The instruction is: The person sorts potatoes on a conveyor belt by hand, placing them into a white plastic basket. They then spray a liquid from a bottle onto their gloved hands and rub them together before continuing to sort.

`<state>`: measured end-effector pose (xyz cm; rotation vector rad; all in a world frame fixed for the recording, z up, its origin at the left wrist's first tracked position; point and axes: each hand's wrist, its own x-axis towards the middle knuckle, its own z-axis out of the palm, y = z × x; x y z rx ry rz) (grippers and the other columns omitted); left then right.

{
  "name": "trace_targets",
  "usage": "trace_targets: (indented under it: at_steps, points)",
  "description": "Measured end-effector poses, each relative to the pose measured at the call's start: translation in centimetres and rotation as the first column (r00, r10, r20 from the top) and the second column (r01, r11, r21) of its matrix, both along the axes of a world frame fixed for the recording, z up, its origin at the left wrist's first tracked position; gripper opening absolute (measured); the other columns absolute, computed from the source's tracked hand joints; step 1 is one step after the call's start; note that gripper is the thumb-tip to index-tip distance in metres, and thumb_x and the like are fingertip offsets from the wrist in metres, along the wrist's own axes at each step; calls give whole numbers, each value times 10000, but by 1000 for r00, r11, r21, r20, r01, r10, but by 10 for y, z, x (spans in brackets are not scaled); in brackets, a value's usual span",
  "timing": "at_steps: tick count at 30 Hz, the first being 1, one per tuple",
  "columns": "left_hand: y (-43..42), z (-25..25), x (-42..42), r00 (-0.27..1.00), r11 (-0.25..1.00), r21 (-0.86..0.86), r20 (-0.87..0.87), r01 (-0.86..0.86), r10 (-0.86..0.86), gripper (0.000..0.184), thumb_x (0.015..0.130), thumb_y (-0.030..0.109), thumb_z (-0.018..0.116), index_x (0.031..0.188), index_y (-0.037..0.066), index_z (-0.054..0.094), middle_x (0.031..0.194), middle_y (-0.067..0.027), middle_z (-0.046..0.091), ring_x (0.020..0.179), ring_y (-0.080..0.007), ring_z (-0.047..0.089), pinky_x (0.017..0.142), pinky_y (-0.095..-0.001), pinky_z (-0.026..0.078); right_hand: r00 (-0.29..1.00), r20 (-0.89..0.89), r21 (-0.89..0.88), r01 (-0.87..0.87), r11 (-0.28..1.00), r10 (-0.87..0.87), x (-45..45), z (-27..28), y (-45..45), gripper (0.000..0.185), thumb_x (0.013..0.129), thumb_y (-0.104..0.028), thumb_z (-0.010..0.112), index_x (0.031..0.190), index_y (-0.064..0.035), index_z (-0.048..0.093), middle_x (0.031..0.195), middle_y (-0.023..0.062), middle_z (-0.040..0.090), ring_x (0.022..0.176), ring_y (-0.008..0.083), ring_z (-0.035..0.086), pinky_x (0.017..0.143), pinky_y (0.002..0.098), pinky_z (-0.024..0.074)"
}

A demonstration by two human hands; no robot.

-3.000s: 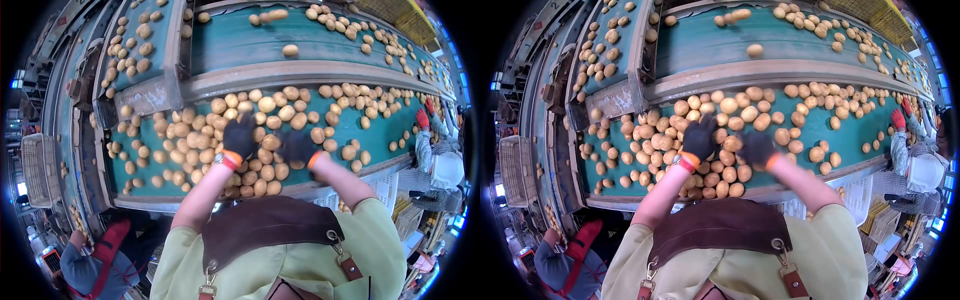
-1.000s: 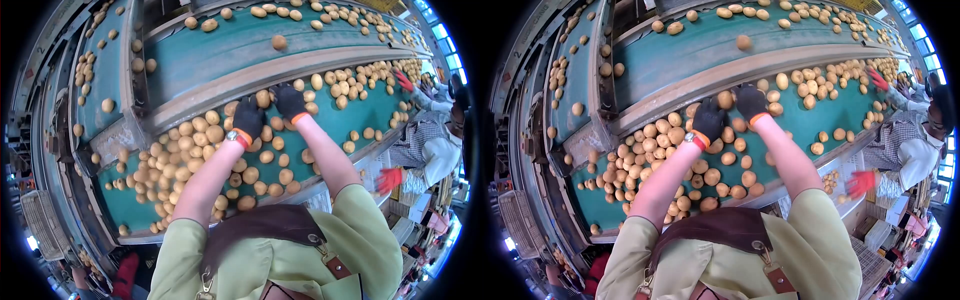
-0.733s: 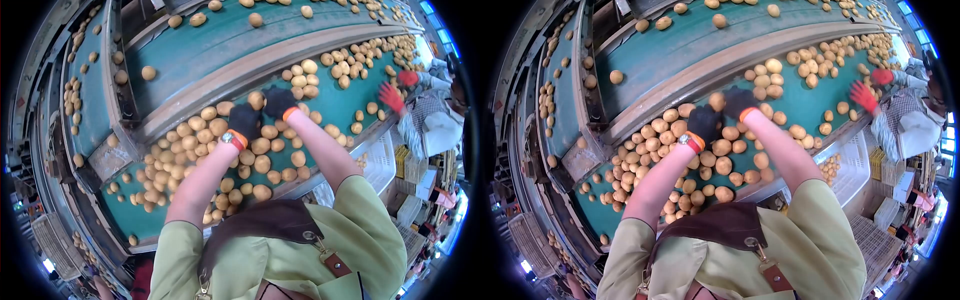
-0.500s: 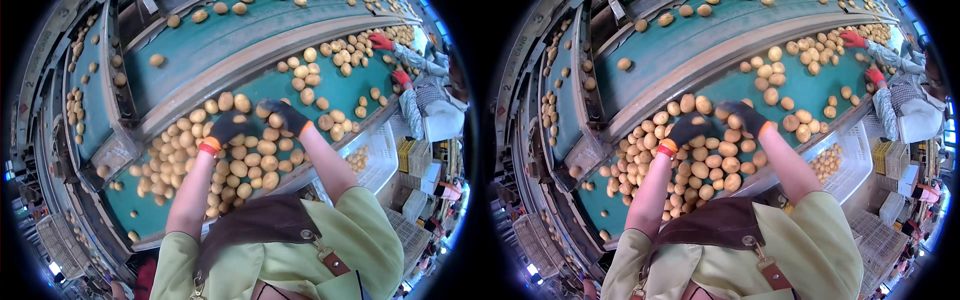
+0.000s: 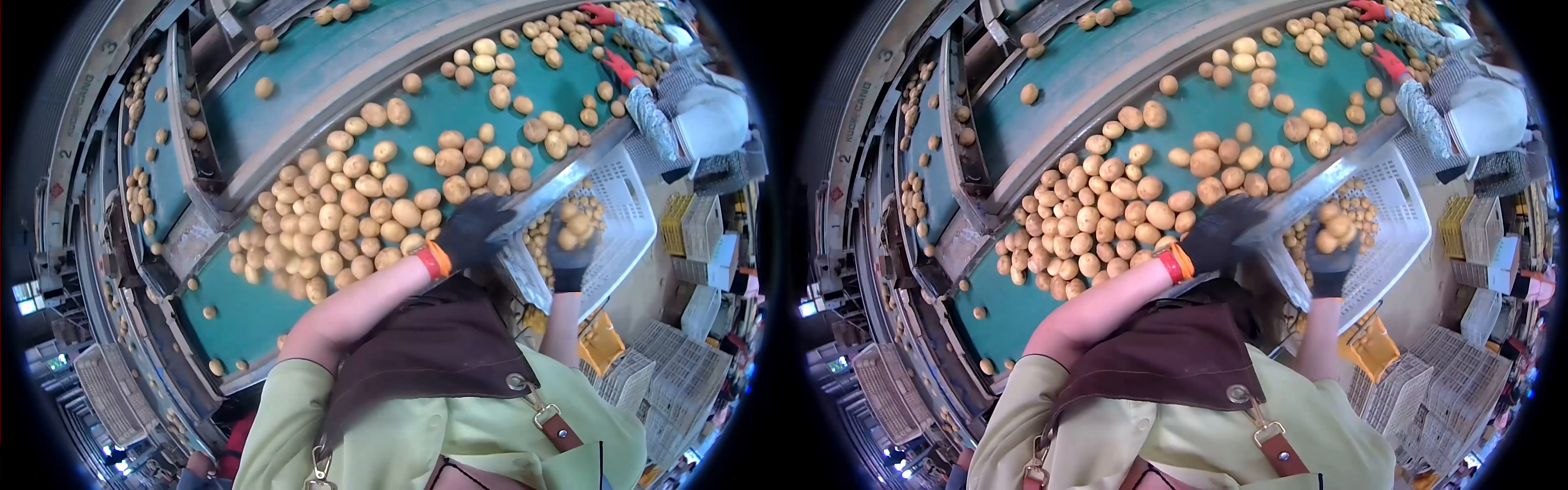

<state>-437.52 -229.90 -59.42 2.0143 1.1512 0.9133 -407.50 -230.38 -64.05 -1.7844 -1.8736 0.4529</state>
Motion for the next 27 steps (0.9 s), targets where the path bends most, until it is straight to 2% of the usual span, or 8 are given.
trace_targets:
  at_steps: [1,3,8,10,12,19,21,27]
  points:
    - [-9,-14,-19,981,990,128,-190,65,-39,490,913,287,696,1356,93,617,1388,-212,540,1266,-393,540,1082,-487,432,995,-97,-109,1,994,-11,41,-32,-8,576,978,-401,576,1375,14,541,1400,194,588,1289,321,569,1052,421,480]
    - [-23,0,-63,929,986,95,-358,134,-91,476,888,286,720,1335,135,652,1347,-212,574,1249,-406,554,1082,-510,433,-380,-724,-686,316,655,-576,57,-28,-27,528,995,-359,564,1336,43,577,1346,188,627,1241,284,600,1032,371,487]
    - [-92,-7,-125,941,994,85,-324,-72,96,456,864,307,742,1276,127,669,1269,-160,623,1197,-386,577,1049,-504,455,968,-170,185,214,959,-183,-31,-35,-2,356,1052,-187,492,1300,35,617,1296,197,653,1207,317,610,1041,422,460]
    - [-108,11,-143,910,991,51,-394,-121,132,423,857,362,747,1197,116,697,1259,-132,634,1175,-379,587,1070,-537,427,802,-590,2,-109,994,89,-149,20,38,332,998,-149,594,1297,-9,630,1303,159,660,1166,298,642,996,376,492]
    - [-123,14,-162,869,984,79,-463,-157,176,468,830,398,769,1212,135,709,1266,-131,626,1172,-362,586,1077,-560,415,836,42,292,-534,794,547,-232,40,75,284,939,-99,590,1211,-81,669,1264,109,675,1124,296,664,897,387,553]
    - [-225,8,-243,702,899,41,-609,-437,369,553,817,414,784,1303,176,673,1254,-151,613,1227,-382,548,1155,-615,312,936,176,-250,-256,934,304,-316,-50,134,234,907,-168,563,1105,-157,686,1199,143,696,1126,348,644,959,476,520]
    - [-250,22,-264,688,832,8,-558,-555,464,516,807,377,805,1234,115,684,1210,-147,635,1162,-377,566,1097,-553,387,803,-567,-235,-373,898,185,-301,-128,166,318,945,-309,625,1190,-118,689,1218,162,686,1149,352,637,980,449,502]
    - [-245,10,-315,534,689,164,-516,-706,670,346,827,242,786,1105,54,700,1129,-163,694,1060,-391,642,958,-495,488,858,-279,-238,-497,834,431,-344,-68,137,436,905,-337,638,1278,-111,640,1295,194,651,1096,373,662,978,464,510]
